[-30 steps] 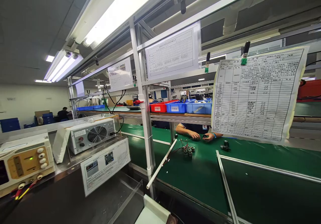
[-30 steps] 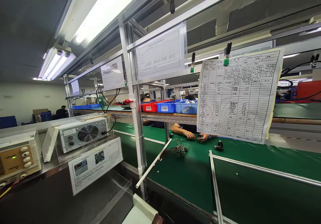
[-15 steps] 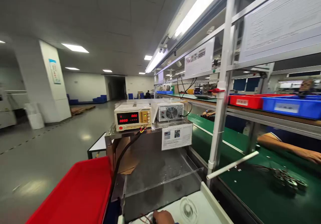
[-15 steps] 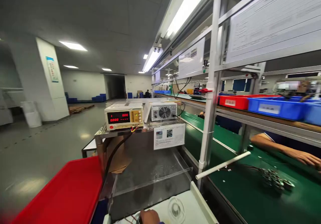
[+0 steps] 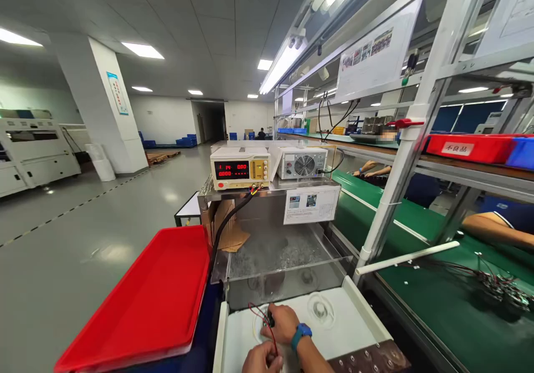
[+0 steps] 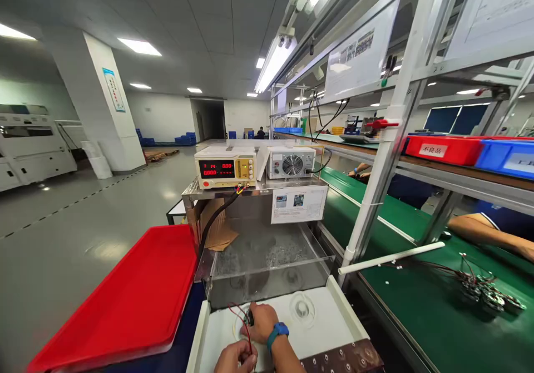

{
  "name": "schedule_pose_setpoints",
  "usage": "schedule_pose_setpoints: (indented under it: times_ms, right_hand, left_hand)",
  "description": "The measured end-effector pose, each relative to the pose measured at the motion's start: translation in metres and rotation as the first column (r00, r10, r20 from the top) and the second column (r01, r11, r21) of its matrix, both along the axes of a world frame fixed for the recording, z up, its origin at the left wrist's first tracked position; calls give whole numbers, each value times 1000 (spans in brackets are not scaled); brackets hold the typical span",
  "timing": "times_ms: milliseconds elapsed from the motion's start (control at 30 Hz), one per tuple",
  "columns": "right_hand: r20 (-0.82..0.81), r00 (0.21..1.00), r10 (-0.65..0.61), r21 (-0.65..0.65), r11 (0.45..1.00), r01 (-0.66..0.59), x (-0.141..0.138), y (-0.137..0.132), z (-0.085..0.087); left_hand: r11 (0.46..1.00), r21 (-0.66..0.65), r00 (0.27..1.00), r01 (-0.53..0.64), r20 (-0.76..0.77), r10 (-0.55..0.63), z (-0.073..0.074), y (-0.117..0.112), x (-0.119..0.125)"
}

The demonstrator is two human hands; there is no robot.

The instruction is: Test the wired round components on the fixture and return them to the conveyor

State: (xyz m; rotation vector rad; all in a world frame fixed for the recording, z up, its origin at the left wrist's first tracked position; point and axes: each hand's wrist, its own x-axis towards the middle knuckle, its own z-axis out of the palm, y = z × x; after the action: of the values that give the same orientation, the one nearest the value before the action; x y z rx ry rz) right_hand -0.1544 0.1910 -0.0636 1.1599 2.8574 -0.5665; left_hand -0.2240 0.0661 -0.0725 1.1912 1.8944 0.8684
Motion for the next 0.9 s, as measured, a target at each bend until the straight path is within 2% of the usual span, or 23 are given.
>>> schedule_pose_setpoints:
  times_ms: [133, 300, 433, 733, 900]
  right_hand:
    - [20, 1000, 19, -4, 1000, -19, 3, 0, 4]
    - [47, 998, 34, -30, 999, -32, 6, 0, 10]
    - [50, 998, 43, -26, 999, -42, 7, 1, 11]
    - [-13, 999, 33, -36, 999, -34, 6, 4, -2]
    - [-14, 998, 58, -8, 998, -58, 5, 4, 0]
  left_hand:
    - [995, 100, 999, -21, -39, 25, 18, -10, 13]
    - [997, 79, 1000, -17, -24, 19, 39, -15, 18]
    - [997, 72, 999, -21, -28, 23, 40, -15, 18]
    - [996, 91, 1000, -24, -11, 25, 41, -16, 19]
    - [995, 97, 999, -25, -33, 29, 40, -15, 19]
